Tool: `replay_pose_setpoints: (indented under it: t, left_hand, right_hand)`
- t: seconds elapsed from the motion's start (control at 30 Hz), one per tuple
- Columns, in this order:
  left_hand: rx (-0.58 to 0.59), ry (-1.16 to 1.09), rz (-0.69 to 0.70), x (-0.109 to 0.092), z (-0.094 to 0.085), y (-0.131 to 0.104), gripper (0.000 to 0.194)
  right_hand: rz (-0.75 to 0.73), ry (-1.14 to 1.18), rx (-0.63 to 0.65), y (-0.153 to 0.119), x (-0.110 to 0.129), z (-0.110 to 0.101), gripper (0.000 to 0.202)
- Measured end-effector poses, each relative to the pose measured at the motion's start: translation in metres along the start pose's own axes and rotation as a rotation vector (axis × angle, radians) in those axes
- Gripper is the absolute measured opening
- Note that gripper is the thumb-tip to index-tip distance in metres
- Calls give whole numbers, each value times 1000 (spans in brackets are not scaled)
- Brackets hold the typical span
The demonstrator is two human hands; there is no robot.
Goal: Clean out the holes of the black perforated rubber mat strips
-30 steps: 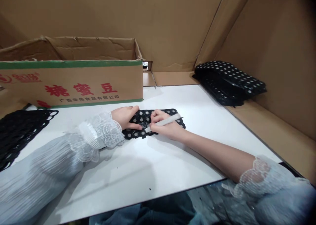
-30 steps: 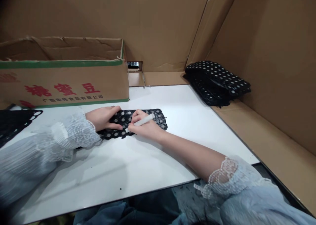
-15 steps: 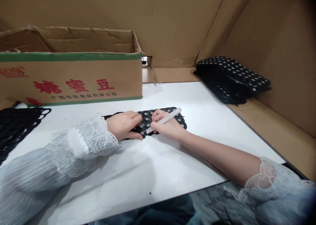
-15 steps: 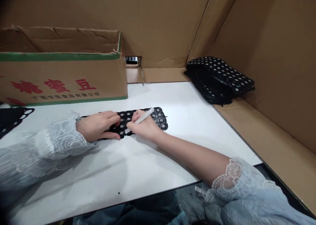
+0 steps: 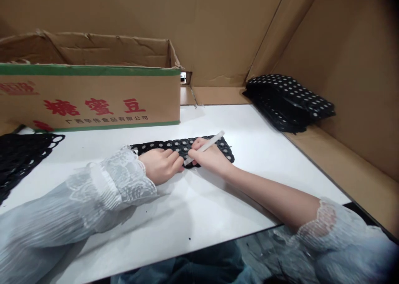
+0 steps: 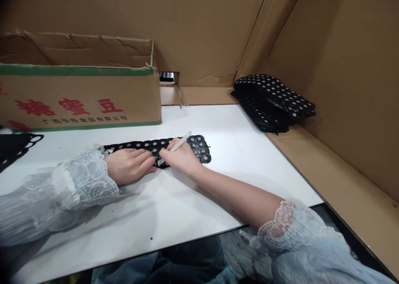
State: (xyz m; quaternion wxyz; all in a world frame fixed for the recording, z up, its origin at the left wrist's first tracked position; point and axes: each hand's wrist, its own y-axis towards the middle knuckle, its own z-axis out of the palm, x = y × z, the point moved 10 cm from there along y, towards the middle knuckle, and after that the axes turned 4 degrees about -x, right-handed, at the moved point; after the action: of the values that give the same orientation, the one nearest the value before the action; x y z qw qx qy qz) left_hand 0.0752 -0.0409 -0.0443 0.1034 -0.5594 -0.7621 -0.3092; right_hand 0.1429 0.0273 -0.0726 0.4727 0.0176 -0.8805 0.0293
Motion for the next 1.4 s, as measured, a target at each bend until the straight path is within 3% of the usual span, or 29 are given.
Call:
replay_pose_setpoints:
  t: [0.13,0.23,0.4,0.53,0.77,0.93,1.03,1.17,1.27,1.33,1.4]
  left_hand:
    - [31,0,78,-4,0,-1,25]
    - [22,55,20,0,0,-1,23]
    - [-91,74,-66,3,-1,-6,22]
    - [-94,59,-157,8,0,-9,21]
    - [-145,60,-411,24,-6,-12,24]
    - [-72,56,-526,34,-2,-13,21]
    - [-48,40,-472,34,0,-13,21]
    - [32,-50,-252,21,6,-12,25]
    - [91,-173,-226,21,7,-10,32]
    - [157,-302,-378,38,11,-10,38]
    - [238,-485,-643,66,20,-19,40]
  right_hand:
    - [2,6,3,-1,1,1,13]
    - [-12,-16,16,-1,5,3,11]
    - [-120,-42,89,0,14,14,10]
    - [-179,-52,98,0,17,15,11]
    - [-158,-23,48,0,17,4,14]
    - [-125,-33,60,-1,17,5,11]
    - [-141,-38,43,-3,18,5,13]
    - [-128,-4,71,0,10,2,16]
    - [-84,117,-25,10,-4,-18,19]
    - [-146,134,-169,17,-5,-39,23]
    - [-245,93,-253,20,-1,-51,27]
